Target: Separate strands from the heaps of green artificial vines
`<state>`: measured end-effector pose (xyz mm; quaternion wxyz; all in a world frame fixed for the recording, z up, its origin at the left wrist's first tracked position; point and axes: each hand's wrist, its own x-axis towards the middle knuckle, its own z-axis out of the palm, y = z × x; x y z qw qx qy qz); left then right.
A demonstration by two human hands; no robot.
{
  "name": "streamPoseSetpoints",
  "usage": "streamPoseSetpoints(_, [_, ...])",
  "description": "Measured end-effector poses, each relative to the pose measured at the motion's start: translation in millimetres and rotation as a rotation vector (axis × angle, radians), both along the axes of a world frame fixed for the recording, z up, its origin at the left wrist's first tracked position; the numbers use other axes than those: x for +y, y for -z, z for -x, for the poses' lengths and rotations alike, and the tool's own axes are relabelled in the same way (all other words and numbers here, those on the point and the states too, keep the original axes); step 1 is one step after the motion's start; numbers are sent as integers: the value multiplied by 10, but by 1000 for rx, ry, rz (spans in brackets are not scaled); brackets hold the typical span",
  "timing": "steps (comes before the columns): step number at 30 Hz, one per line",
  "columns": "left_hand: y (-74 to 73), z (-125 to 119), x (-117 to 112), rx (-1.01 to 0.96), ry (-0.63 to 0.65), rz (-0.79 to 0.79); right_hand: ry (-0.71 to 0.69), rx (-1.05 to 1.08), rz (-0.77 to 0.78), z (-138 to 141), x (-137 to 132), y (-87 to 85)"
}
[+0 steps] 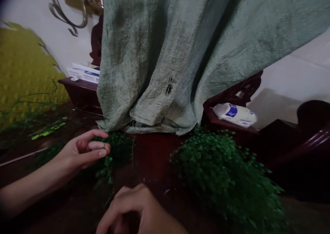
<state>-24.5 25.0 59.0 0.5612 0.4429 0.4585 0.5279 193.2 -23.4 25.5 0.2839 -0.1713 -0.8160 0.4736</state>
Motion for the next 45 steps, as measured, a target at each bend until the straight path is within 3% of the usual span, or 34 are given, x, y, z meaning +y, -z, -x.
streamPoseSetpoints(2, [28,-52,-53,-36,53,31,83,120,116,-39,27,-37])
streamPoseSetpoints(7, [66,-65,-69,-174,195,88,104,349,358,-120,19,-170])
streamPoseSetpoints(14, [79,-91,-116,-174,301,121,281,637,753,-132,137,-315])
streamPoseSetpoints(18, [120,-133,-142,-149,312,101,585,574,854,-95,238,-314])
streamPoseSetpoints(22, [170,-161,-150,-120,315,86,716,486,890,-43,283,-259])
streamPoseSetpoints(28, [199,-161,-150,-168,313,120,825,234,663,0,294,-182])
streamPoseSetpoints(34, [186,-138,-162,-158,341,154,790,114,478,7,286,-132])
streamPoseSetpoints(42, [197,-143,-170,-168,351,175,914,-64,-158,49,267,-92])
streamPoseSetpoints(45, [211,-146,-167,-168,366,170,891,-66,-316,55,252,-77])
